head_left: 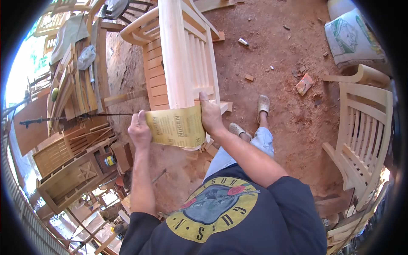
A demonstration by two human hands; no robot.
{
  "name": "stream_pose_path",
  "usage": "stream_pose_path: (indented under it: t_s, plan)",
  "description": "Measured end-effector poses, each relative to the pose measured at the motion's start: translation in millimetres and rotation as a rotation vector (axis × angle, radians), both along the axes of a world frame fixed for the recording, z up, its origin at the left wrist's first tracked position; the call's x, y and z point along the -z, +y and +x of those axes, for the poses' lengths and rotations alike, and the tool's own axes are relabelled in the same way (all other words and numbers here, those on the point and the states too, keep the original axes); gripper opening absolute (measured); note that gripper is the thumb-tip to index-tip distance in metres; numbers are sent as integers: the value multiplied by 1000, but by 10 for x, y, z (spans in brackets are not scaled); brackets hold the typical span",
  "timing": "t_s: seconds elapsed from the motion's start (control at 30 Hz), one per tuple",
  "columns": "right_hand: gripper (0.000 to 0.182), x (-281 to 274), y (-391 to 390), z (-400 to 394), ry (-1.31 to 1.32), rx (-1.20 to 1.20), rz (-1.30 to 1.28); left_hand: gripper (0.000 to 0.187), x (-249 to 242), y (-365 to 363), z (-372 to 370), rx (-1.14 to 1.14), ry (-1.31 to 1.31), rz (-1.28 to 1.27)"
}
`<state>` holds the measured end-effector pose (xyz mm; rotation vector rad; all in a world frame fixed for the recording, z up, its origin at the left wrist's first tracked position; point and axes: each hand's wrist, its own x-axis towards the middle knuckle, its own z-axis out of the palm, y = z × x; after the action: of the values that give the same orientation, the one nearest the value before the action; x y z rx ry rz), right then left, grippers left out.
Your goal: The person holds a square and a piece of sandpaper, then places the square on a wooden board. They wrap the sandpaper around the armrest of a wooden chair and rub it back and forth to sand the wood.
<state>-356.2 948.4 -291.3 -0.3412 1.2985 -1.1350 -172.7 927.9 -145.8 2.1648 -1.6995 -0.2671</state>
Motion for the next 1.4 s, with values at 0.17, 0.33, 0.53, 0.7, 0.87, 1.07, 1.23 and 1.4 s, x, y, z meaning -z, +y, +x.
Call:
stream_pose_path:
  t_s: [0.17, 0.33, 0.53, 0.7, 0.87, 1.07, 1.23, 1.4]
  plan:
    - [66, 309, 89, -17, 98, -34, 67, 42, -69, 265, -560, 222, 89, -163]
    - [67, 86, 147, -107, 117, -50, 104, 45, 138, 193, -73, 138, -18, -119]
    - [64, 38, 120, -123, 190, 46, 16, 41, 226, 246, -82, 194, 13, -146]
    - [66, 359, 161, -189, 178, -21, 142, 38, 85, 278, -447, 166, 100, -217]
    - [69, -406, 171, -107, 36, 132, -125, 36, 431, 210, 461, 117, -38, -114]
    - [66, 338, 241, -344, 236, -57, 120, 30, 28, 463, -568, 166, 236, -115]
    - [68, -267, 259, -17, 66, 38, -23, 29, 270, 323, 414, 133, 37, -57]
    - [70, 371, 264, -321, 316, -122, 138, 21, 68, 520, -379, 107, 295, -82]
